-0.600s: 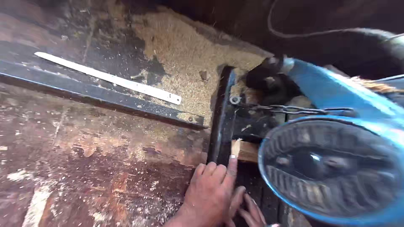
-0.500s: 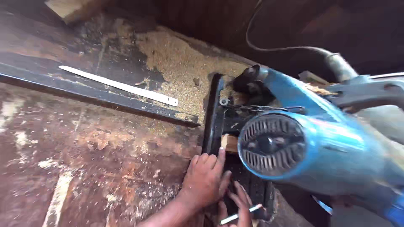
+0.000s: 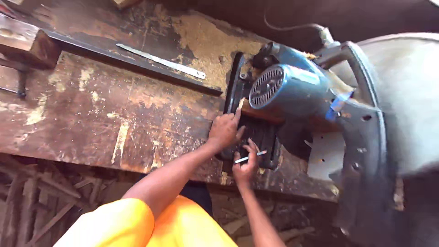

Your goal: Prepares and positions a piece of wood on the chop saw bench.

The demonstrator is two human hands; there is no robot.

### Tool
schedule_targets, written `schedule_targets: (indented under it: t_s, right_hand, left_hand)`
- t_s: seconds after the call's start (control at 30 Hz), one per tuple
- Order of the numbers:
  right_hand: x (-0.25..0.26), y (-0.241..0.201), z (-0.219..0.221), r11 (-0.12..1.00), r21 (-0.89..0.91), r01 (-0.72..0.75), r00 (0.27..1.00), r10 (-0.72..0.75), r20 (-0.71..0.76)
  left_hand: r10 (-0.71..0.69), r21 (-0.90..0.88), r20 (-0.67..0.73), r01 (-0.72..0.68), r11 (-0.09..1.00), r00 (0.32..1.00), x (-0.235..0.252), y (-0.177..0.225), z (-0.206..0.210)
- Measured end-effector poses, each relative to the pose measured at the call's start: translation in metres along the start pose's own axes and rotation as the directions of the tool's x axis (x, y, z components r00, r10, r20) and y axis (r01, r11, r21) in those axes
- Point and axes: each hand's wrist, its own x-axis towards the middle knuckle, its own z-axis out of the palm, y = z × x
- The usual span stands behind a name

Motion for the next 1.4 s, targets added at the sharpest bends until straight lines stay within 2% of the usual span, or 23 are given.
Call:
schedule_targets:
  t_s: [0.2,0.47,0.6,0.67,0.83,1.0,1.1,1.2,1.3,1.4]
  right_hand:
    - [0.003,-0.011,-0.002,0.999,0.042,-0.026,0.998,0.028,-0.049]
    - [0.002,-0.014,-0.004,0.998,0.059,-0.024,0.998,0.028,-0.064]
    - [0.001,-0.016,-0.005,0.998,0.048,-0.032,0.997,0.035,-0.065]
    - [0.000,-0.016,-0.006,0.999,0.048,-0.025,0.998,0.027,-0.059]
    - [0.000,-0.013,-0.007,0.997,0.070,-0.025,0.999,0.028,-0.040]
    - [0.000,-0.014,-0.007,0.996,0.083,-0.016,0.999,0.020,-0.048]
    - [-0.001,-0.010,-0.011,0.986,0.164,-0.011,0.999,0.017,-0.040]
    - [-0.009,-0.001,-0.022,0.959,0.282,0.020,0.999,-0.030,0.034]
    - [-0.027,0.003,-0.043,0.886,0.462,0.030,0.993,-0.077,0.084]
    - [-0.041,0.007,-0.071,0.782,0.621,-0.051,0.973,-0.100,0.206]
  left_hand:
    - [-0.045,-0.049,-0.079,0.041,0.998,0.996,-0.003,0.003,0.002]
    - [-0.010,0.036,0.027,0.009,0.999,1.000,0.000,0.002,-0.007]
    - [0.052,0.055,0.086,-0.057,0.997,0.995,-0.003,-0.001,-0.015]
    - [0.059,0.035,0.082,-0.062,0.997,0.995,-0.006,-0.002,-0.015]
    - [-0.038,-0.008,0.112,0.039,0.999,0.993,0.000,0.001,-0.017]
    - [0.029,0.014,0.083,-0.030,0.999,0.996,-0.004,-0.002,-0.015]
    - [0.005,0.003,0.018,-0.005,1.000,1.000,-0.008,0.001,-0.009]
    - [-0.039,-0.052,-0.034,0.037,0.998,0.999,-0.009,0.003,-0.006]
    - [-0.071,-0.048,-0.006,0.071,0.996,0.997,-0.006,0.004,-0.008]
    - [-0.091,-0.021,0.032,0.091,0.996,0.995,0.001,0.003,-0.011]
